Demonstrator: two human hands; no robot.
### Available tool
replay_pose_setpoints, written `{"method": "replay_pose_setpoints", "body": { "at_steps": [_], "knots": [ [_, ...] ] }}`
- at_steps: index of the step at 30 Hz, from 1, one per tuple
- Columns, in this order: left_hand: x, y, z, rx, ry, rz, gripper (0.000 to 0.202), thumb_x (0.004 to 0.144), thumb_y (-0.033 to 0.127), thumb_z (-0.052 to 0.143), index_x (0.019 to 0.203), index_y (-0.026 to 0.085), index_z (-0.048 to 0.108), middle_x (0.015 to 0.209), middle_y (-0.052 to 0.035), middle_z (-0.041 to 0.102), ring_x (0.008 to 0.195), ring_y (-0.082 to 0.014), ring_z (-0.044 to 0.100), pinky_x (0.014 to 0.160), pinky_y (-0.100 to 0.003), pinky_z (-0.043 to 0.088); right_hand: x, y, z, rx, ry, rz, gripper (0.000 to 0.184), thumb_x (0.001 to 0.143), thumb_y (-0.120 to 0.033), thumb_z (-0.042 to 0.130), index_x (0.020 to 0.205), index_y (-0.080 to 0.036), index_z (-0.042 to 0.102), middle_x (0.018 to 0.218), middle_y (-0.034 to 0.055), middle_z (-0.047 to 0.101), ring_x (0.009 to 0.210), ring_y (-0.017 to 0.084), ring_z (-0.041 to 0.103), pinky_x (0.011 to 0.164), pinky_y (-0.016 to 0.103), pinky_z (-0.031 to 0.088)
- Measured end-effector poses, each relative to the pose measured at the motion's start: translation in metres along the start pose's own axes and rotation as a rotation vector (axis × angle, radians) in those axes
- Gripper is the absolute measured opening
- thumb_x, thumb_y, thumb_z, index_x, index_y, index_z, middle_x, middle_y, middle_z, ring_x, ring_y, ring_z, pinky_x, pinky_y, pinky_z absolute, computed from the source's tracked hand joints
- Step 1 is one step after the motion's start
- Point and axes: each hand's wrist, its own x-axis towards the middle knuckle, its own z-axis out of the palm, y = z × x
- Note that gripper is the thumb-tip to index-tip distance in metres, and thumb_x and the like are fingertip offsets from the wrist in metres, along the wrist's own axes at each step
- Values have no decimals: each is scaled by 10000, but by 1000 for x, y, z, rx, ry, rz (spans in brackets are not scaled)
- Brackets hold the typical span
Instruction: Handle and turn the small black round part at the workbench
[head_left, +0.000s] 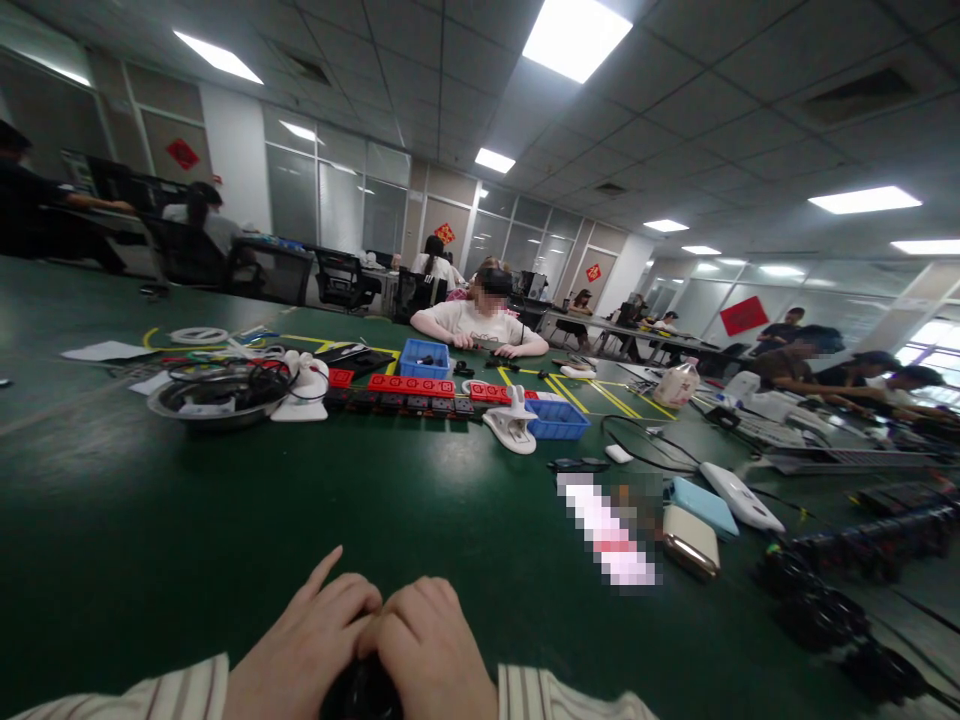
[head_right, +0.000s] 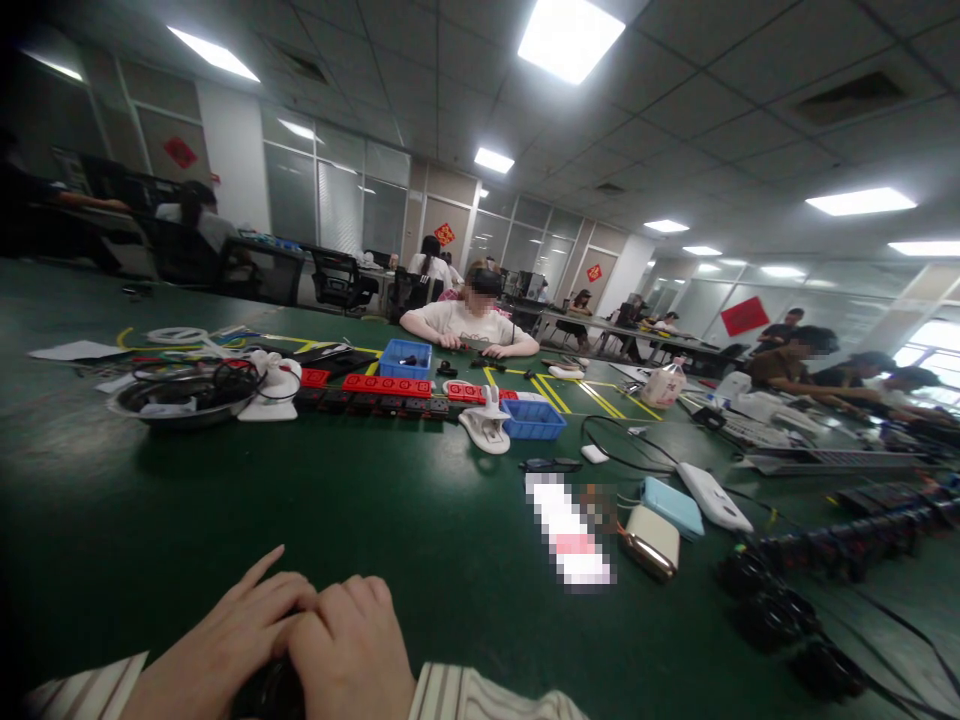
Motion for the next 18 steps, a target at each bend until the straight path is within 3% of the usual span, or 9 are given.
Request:
{"method": "replay_pose_setpoints", "body": {
  "at_steps": [3,6,10,12,15,18],
  "knots": [
    [5,-5,-7,-38,-91,62,289,604,337,619,875,240,600,908,-9,555,875,-221,519,1040,-549,151,2,3,-5,81,-73,-95,478,732,-673,456,780,-202,524,714,-7,563,673,137,516,587,280,356],
    [11,-10,-15,-112,-199,147,364,572,367,662,913,252,603,964,-10,529,895,-224,504,998,-459,299,4,6,-11,174,-171,-267,295,865,-484,391,844,-223,529,773,-33,612,762,118,541,655,276,379],
    [16,-10,-22,-174,-279,153,453,494,308,687,935,244,605,987,-18,493,902,-227,489,824,-322,446,7,13,-13,217,-292,-474,344,954,-386,250,832,-239,535,878,-75,657,899,81,551,785,279,386],
    [16,-10,-21,-201,-281,166,495,504,338,681,981,243,584,965,-14,504,890,-222,501,890,-362,413,8,15,-14,208,-318,-517,395,972,-377,203,807,-242,535,901,-88,662,965,57,538,871,259,368],
    [12,-11,-16,-203,-165,169,588,510,365,673,1071,264,530,984,3,539,910,-222,522,1041,-480,213,13,9,-18,205,-273,-499,429,973,-389,172,821,-252,549,894,-87,666,976,66,534,916,255,356],
    [6,-10,-7,-134,-37,154,589,536,453,678,1072,271,517,1018,9,564,952,-226,519,1069,-503,106,17,-3,-22,216,-90,-270,432,959,-414,177,857,-234,556,822,-34,656,855,106,567,791,281,415]
  ]
}}
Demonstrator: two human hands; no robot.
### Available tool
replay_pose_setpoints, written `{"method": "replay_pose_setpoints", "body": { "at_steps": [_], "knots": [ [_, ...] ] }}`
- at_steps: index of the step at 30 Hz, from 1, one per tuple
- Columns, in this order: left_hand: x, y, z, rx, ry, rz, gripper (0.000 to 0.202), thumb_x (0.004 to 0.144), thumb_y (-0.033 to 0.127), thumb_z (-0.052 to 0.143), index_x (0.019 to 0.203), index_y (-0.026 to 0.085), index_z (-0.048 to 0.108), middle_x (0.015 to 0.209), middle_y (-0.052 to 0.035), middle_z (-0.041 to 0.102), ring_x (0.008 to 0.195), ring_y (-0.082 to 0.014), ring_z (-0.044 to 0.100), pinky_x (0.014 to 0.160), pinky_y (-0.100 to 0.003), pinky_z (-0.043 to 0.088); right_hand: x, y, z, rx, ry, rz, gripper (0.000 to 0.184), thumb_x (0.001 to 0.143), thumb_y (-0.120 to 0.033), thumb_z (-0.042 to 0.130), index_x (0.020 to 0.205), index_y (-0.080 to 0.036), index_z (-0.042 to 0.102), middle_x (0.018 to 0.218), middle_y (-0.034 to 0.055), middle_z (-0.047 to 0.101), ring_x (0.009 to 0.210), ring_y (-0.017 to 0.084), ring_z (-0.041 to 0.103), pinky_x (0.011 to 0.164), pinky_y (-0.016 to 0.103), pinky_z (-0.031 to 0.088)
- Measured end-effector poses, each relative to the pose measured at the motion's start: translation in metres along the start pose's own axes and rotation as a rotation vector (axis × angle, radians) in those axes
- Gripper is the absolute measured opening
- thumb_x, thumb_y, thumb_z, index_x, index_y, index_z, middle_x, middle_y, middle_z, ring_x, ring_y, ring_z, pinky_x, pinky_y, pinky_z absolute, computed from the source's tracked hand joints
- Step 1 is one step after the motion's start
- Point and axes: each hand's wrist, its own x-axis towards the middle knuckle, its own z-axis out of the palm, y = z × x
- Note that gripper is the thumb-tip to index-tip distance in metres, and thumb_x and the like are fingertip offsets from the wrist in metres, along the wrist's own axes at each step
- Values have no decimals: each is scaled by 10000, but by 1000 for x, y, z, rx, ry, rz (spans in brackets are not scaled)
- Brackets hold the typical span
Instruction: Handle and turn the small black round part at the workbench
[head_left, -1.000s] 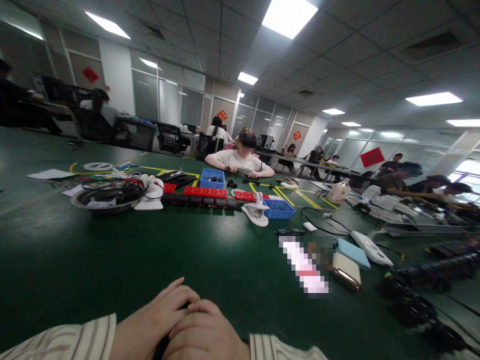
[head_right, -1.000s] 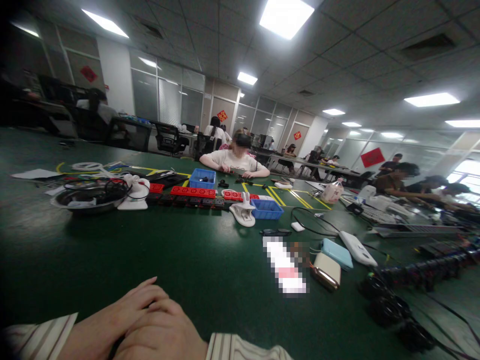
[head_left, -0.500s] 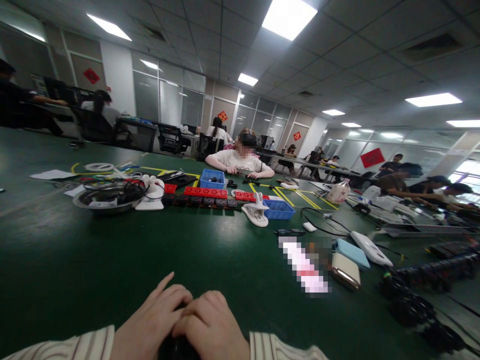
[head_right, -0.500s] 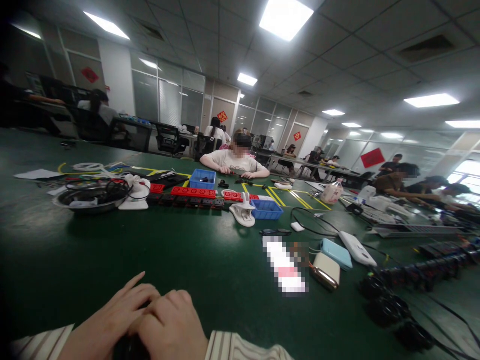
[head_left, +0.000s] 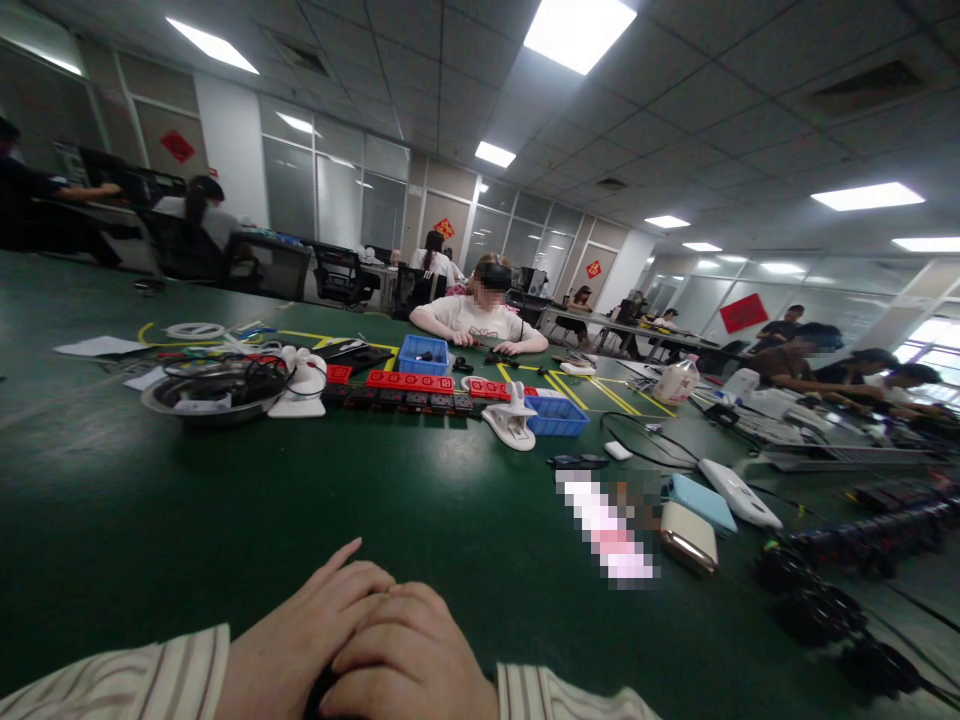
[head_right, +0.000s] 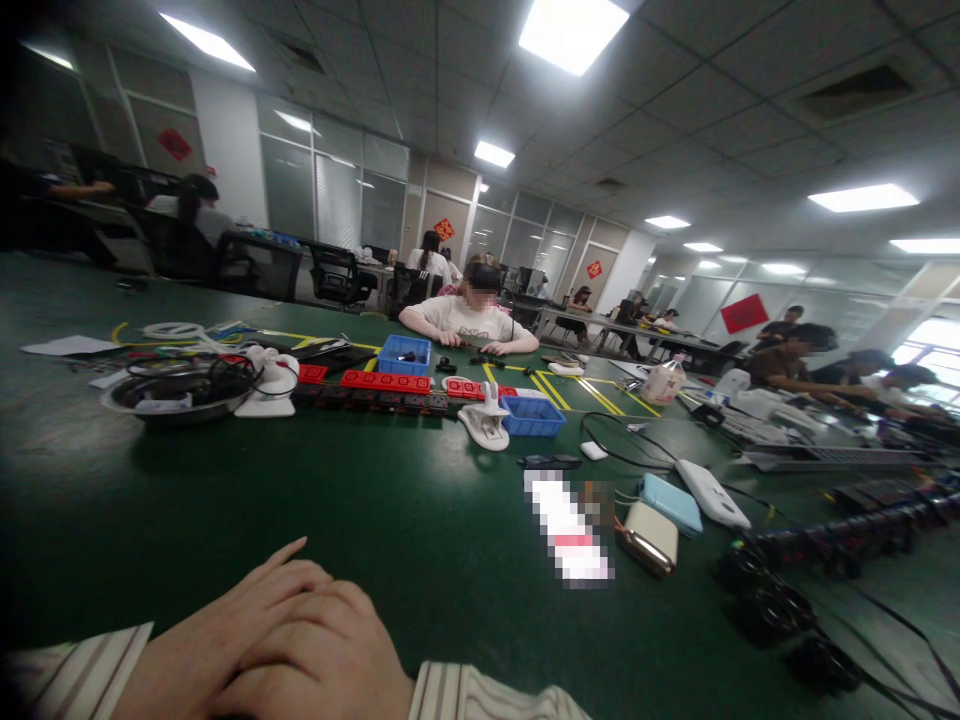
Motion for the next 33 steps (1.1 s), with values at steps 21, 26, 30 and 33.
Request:
{"method": "replay_pose_setpoints", "body": {
  "at_steps": [21,26,30,33],
  "knots": [
    [8,0,-17,-146,-263,-8,455,566,338,682,1004,267,585,1021,-4,538,960,-228,518,1022,-428,276,-10,13,4,11,-306,-181,281,925,-401,353,798,-239,544,909,-89,648,946,88,529,892,285,366],
    [2,-2,-11,-73,-130,-6,660,552,485,698,1134,261,483,1108,-29,549,1027,-253,496,1065,-495,149,-5,3,0,-11,-228,-3,262,926,-395,340,888,-233,543,871,-36,634,906,109,535,877,287,389],
    [-4,2,1,46,2,-30,534,625,602,616,985,214,542,1002,-53,579,950,-253,518,1053,-542,123,-9,-4,10,-150,-73,312,412,881,-551,335,839,-187,524,777,30,568,741,153,521,672,299,413],
    [-7,5,9,86,104,-82,451,629,583,606,880,212,561,902,-32,580,845,-235,533,1043,-539,160,-15,-2,20,-227,-89,345,557,748,-727,370,716,-186,496,688,17,515,644,152,479,606,301,381]
  ]
}}
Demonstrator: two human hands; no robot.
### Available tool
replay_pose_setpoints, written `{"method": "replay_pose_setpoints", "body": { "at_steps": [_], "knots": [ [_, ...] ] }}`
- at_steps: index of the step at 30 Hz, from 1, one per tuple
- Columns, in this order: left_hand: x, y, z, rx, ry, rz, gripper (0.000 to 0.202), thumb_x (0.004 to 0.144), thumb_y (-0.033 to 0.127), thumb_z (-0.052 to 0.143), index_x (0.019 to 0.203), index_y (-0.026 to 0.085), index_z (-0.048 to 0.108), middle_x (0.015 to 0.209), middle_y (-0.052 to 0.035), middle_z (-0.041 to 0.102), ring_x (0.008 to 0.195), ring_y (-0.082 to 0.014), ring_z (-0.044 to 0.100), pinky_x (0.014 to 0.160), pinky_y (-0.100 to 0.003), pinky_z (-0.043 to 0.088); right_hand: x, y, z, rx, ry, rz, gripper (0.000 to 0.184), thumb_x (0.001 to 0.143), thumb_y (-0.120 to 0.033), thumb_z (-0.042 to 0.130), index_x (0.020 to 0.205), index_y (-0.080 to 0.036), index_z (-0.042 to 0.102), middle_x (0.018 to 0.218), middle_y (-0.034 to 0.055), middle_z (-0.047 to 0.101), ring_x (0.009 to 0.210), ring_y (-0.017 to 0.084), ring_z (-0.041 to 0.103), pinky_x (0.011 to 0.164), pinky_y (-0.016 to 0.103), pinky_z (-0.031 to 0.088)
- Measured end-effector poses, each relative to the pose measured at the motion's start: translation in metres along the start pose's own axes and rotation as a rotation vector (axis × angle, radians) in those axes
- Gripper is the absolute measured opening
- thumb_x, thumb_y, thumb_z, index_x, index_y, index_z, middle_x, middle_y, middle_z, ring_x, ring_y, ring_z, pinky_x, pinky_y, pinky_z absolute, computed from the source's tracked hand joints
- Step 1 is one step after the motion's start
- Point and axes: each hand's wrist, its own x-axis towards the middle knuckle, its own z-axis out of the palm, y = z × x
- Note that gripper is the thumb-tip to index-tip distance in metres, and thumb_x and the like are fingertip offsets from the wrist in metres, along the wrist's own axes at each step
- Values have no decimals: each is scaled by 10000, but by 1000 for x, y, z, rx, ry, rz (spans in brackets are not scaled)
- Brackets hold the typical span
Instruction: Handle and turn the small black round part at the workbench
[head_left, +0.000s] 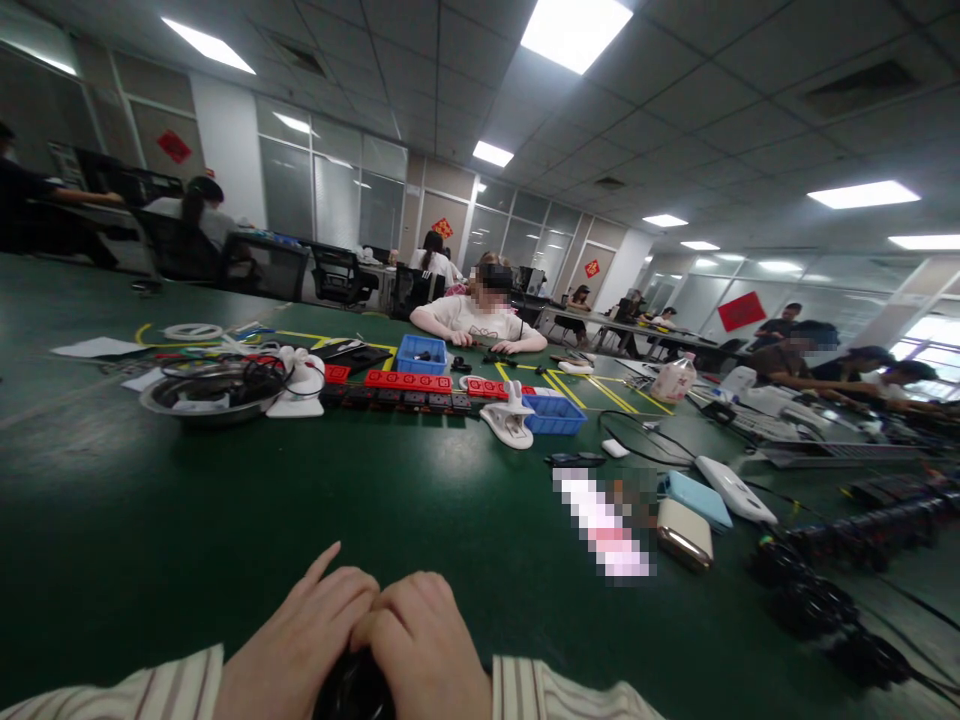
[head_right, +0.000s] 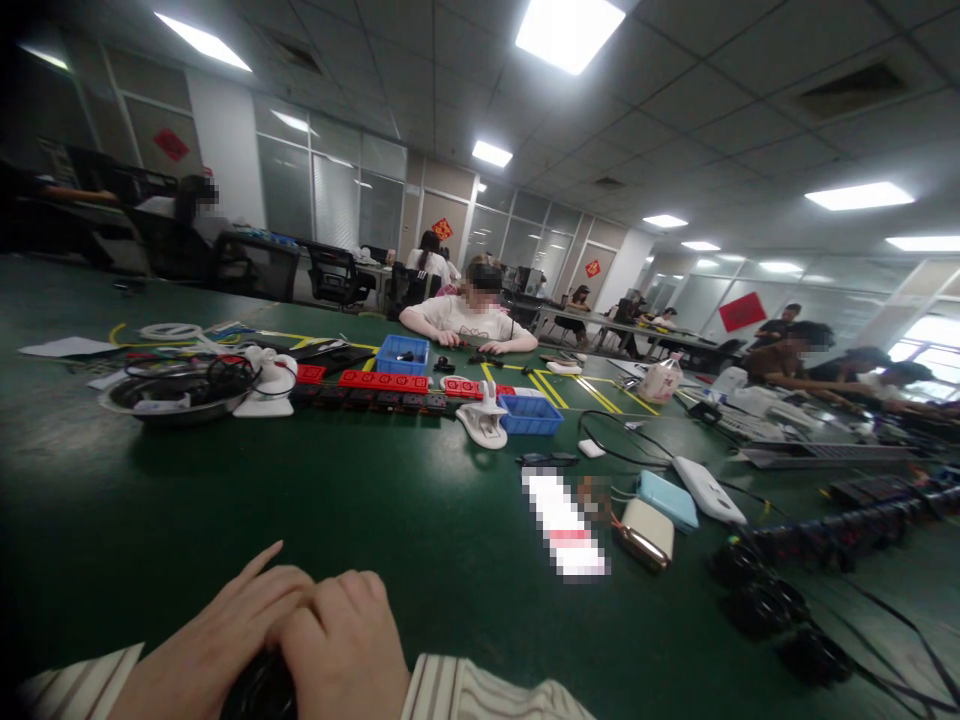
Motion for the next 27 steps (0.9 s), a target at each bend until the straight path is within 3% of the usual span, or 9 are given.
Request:
{"method": "replay_pose_setpoints", "body": {
  "at_steps": [4,10,12,14,18,21,23,25,27],
  "knots": [
    [2,-2,-2,-40,-76,29,345,626,472,611,880,242,580,884,-5,575,822,-217,527,1038,-506,203,1,5,-2,70,-36,-104,519,683,-705,482,777,-197,529,726,11,562,691,155,504,605,291,379],
    [16,-6,-16,-203,-295,59,438,542,332,658,960,243,563,968,2,531,899,-211,512,979,-402,338,8,14,-15,150,-222,-456,147,844,-384,492,838,-250,551,888,-89,655,880,106,542,816,287,389],
    [18,-5,-19,-238,-335,44,478,530,336,666,982,233,551,985,-3,520,913,-213,510,950,-368,372,9,18,-15,150,-206,-548,180,884,-370,446,796,-255,553,918,-117,657,943,101,530,891,296,364],
    [17,-6,-20,-254,-309,30,512,527,349,668,1007,235,532,972,3,531,908,-210,522,1005,-405,308,9,18,-14,153,-192,-585,207,899,-373,430,781,-255,553,935,-127,654,985,99,516,936,298,346],
    [11,-9,-17,-186,-209,84,657,526,453,687,1119,271,472,1055,-5,549,983,-244,515,1066,-514,108,8,10,-14,182,-132,-457,253,905,-438,380,877,-255,553,937,-66,643,965,114,516,888,288,385],
    [6,-8,-11,-63,-172,123,604,587,569,643,1083,253,504,1044,-26,564,978,-262,517,1055,-541,120,5,0,-11,156,21,-163,398,866,-557,351,888,-207,540,822,16,602,827,146,534,739,293,428],
    [2,-5,-5,3,-65,71,552,618,606,607,1003,216,538,988,-39,577,932,-260,528,1052,-544,123,3,-3,-7,99,88,-29,546,760,-704,379,828,-184,531,749,31,564,715,160,524,635,298,420],
    [-1,-1,0,24,10,23,515,609,593,616,943,206,551,938,-37,583,879,-246,534,1051,-540,127,2,-4,-3,41,103,9,645,648,-807,387,743,-182,512,691,21,539,632,156,507,578,301,397],
    [-2,1,4,12,0,12,440,599,511,635,917,217,558,907,-27,587,839,-231,532,1044,-537,144,1,-3,0,10,78,4,668,601,-837,391,700,-186,499,661,10,531,604,153,503,568,307,387]
  ]
}}
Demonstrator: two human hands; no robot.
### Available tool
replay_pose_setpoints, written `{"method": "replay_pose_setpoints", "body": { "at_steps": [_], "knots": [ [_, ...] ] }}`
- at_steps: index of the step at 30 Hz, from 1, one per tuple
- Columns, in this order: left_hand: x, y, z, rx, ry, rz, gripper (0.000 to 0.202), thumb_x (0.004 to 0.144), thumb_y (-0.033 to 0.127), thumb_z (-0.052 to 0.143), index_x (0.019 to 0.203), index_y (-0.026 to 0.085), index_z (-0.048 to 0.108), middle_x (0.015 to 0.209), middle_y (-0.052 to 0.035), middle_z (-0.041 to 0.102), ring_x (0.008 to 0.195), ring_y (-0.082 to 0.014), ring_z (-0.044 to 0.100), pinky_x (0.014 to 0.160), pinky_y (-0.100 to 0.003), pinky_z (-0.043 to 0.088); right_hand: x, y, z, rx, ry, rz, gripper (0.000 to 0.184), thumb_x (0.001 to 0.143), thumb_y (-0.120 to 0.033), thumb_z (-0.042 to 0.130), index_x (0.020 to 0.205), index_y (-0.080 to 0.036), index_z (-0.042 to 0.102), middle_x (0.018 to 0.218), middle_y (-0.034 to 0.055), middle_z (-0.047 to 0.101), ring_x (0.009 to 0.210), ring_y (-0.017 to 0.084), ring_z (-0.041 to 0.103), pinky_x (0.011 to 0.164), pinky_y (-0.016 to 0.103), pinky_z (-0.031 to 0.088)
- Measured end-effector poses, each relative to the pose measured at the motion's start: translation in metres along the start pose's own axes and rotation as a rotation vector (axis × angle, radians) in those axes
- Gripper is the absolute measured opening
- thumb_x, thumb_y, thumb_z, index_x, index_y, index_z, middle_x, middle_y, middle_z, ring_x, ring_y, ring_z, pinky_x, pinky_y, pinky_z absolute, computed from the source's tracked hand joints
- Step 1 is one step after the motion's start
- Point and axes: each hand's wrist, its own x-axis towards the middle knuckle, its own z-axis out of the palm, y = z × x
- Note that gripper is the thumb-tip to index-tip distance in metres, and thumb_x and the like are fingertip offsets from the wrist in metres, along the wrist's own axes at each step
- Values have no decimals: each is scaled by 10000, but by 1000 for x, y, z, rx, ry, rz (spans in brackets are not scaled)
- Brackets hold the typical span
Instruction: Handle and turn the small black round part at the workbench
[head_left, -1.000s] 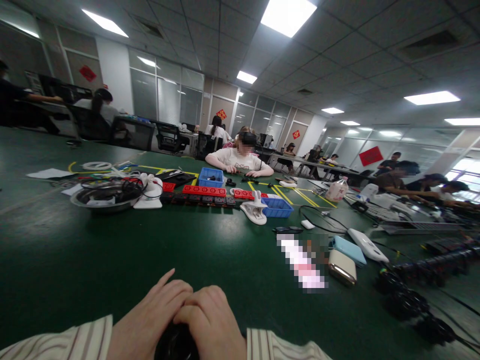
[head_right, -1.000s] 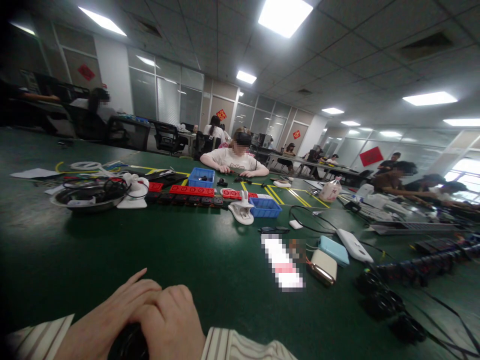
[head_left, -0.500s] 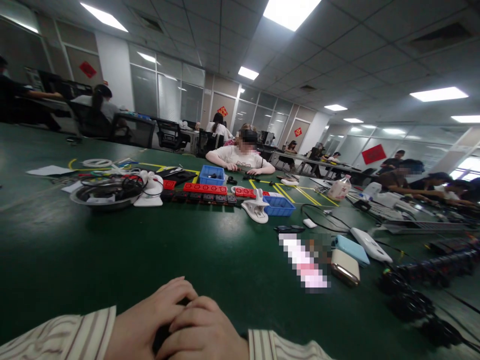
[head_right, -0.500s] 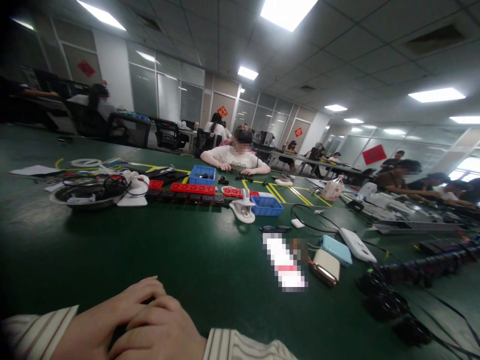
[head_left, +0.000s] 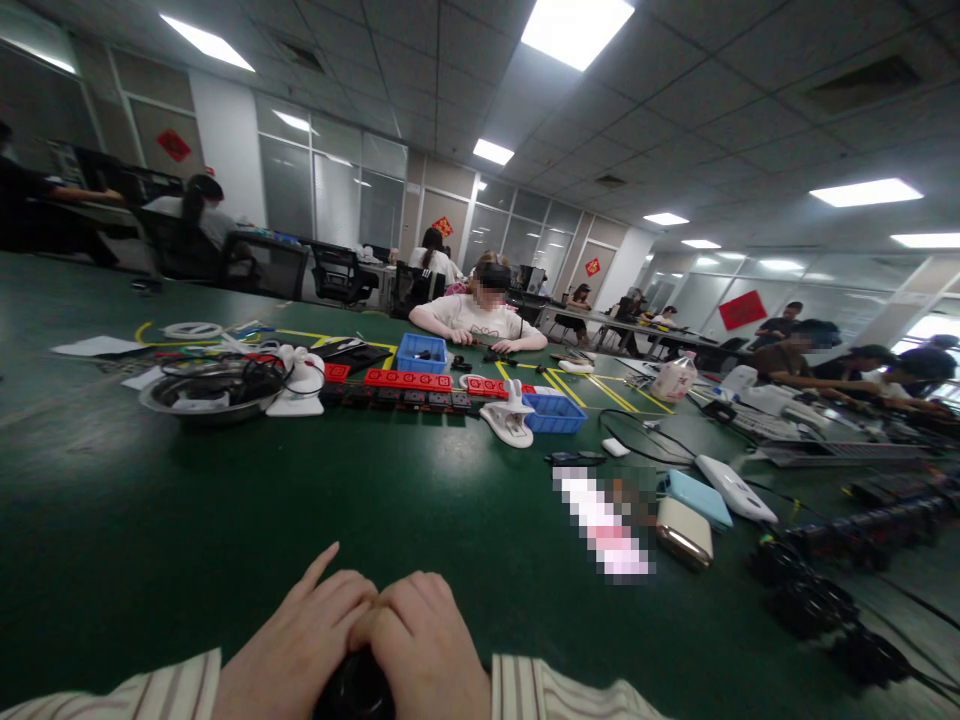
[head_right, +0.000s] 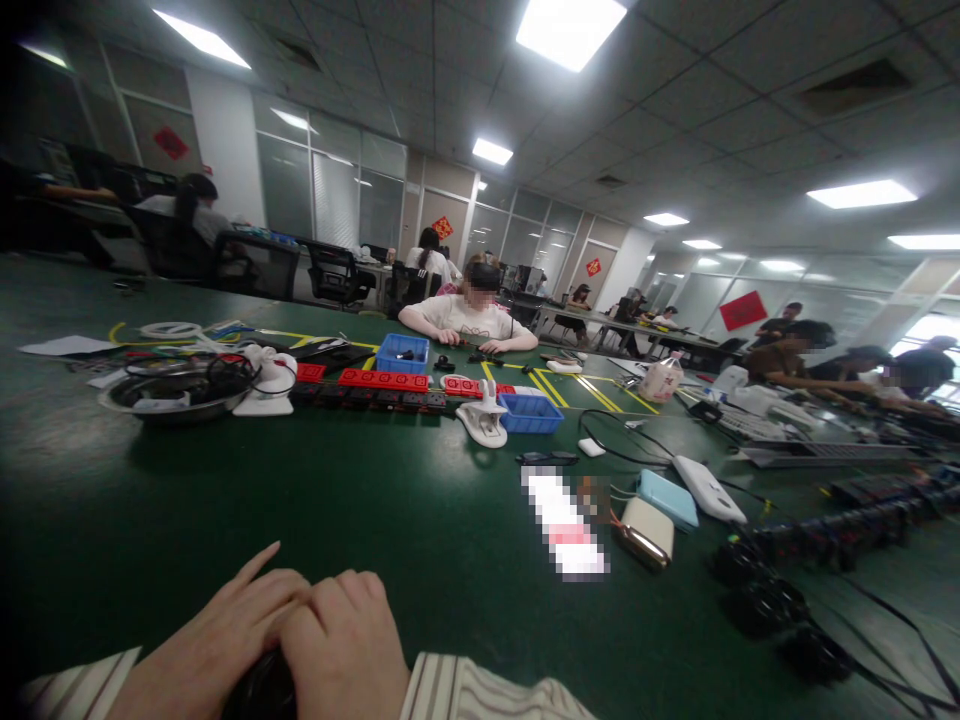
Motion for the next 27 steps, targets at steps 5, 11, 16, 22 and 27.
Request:
{"method": "replay_pose_setpoints", "body": {
  "at_steps": [5,11,16,22,27],
  "knots": [
    [7,-2,-8,-81,-154,0,341,588,319,625,919,252,582,916,1,573,861,-214,524,1047,-496,194,2,6,-8,78,-172,-129,462,709,-650,514,833,-204,526,786,3,586,742,150,531,640,290,399],
    [18,-9,-20,-214,-333,34,491,542,329,668,1013,257,547,1001,5,538,942,-224,526,1053,-466,218,5,18,-15,182,-302,-442,142,856,-373,470,876,-248,534,916,-78,639,911,113,529,821,296,378],
    [12,-9,-13,-168,-178,50,664,526,457,691,1124,257,481,1083,-16,555,1011,-241,506,1072,-493,119,12,6,-18,279,-5,-367,300,938,-378,265,922,-229,525,890,-44,645,907,104,547,827,276,397],
    [3,-2,-4,-17,21,-15,568,594,601,636,985,205,519,969,-47,577,912,-250,531,1057,-544,104,8,-5,-6,162,267,24,676,640,-818,373,792,-183,550,701,25,560,621,153,516,551,290,385],
    [5,-1,-8,-32,-62,-24,337,656,485,603,846,209,567,874,-18,572,828,-225,543,1049,-536,164,5,3,1,95,219,-63,612,687,-785,356,689,-190,501,633,-7,518,577,134,475,545,287,321]
  ]
}}
